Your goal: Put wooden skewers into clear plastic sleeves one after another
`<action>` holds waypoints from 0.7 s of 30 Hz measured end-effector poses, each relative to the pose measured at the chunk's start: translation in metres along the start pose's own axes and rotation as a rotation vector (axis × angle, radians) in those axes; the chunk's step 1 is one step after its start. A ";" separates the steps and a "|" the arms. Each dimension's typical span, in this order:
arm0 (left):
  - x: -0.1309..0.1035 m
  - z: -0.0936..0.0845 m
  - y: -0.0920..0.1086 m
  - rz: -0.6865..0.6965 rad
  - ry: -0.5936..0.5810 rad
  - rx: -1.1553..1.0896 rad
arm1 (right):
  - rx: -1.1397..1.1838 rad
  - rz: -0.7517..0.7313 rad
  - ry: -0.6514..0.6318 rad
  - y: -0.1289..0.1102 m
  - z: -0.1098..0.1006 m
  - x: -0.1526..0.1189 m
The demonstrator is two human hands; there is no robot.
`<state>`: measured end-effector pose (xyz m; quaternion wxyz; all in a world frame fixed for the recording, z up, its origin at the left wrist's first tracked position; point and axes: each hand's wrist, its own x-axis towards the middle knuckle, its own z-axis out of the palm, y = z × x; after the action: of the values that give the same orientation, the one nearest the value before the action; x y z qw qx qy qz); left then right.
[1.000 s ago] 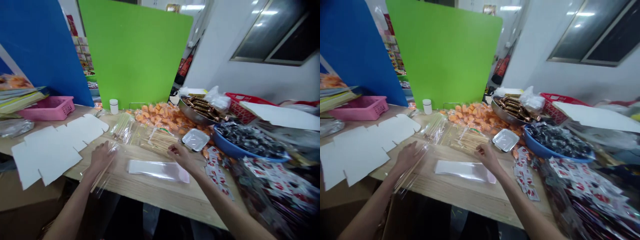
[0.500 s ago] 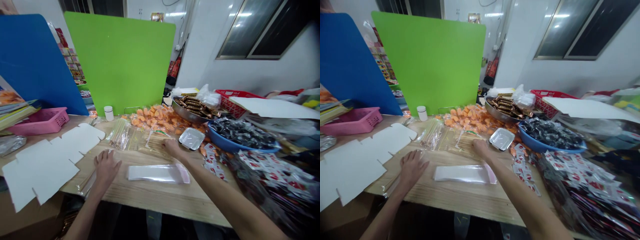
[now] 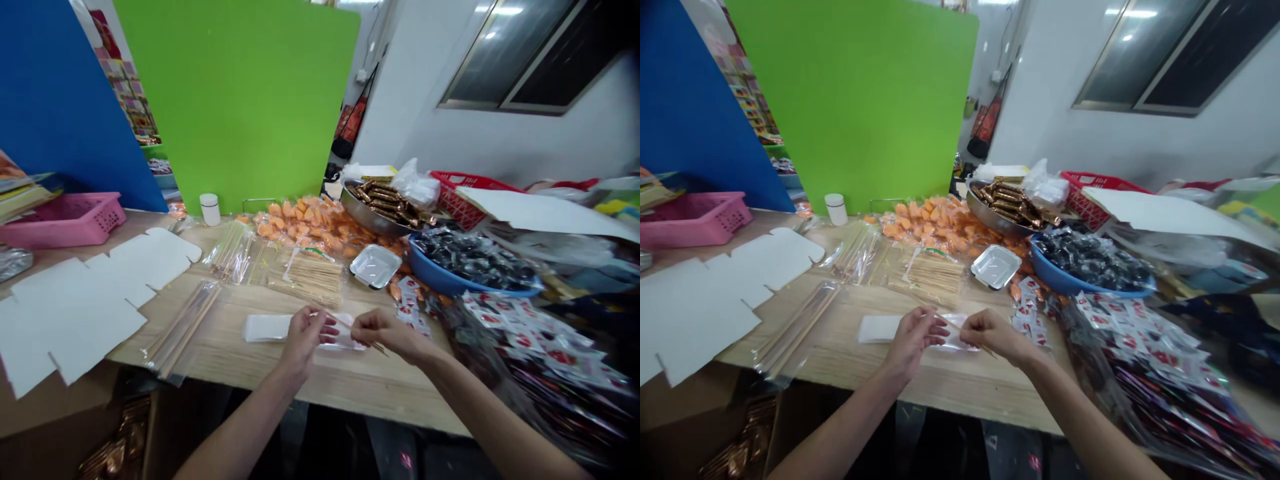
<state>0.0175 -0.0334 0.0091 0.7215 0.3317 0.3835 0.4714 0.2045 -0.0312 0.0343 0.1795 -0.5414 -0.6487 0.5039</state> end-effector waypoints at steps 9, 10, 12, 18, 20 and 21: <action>-0.029 0.018 -0.044 0.046 0.060 0.182 | 0.072 -0.045 0.368 0.036 0.040 -0.043; -0.034 0.019 -0.045 0.072 0.030 0.302 | 0.008 -0.053 0.415 0.040 0.034 -0.046; -0.042 0.020 -0.048 0.207 -0.085 0.656 | -0.126 -0.045 0.471 0.048 0.016 -0.054; -0.044 0.021 -0.061 0.652 -0.368 1.569 | -0.549 0.033 0.530 0.061 -0.044 -0.067; -0.041 0.020 -0.064 0.673 -0.376 1.678 | -0.596 0.034 0.520 0.063 -0.051 -0.066; -0.040 0.019 -0.065 0.683 -0.376 1.705 | -0.606 0.032 0.513 0.065 -0.051 -0.064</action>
<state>0.0518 -0.0946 -0.0270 0.1076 0.9140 0.3587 0.1563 0.3004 -0.0707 0.0215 0.1600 -0.6883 -0.6934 0.1409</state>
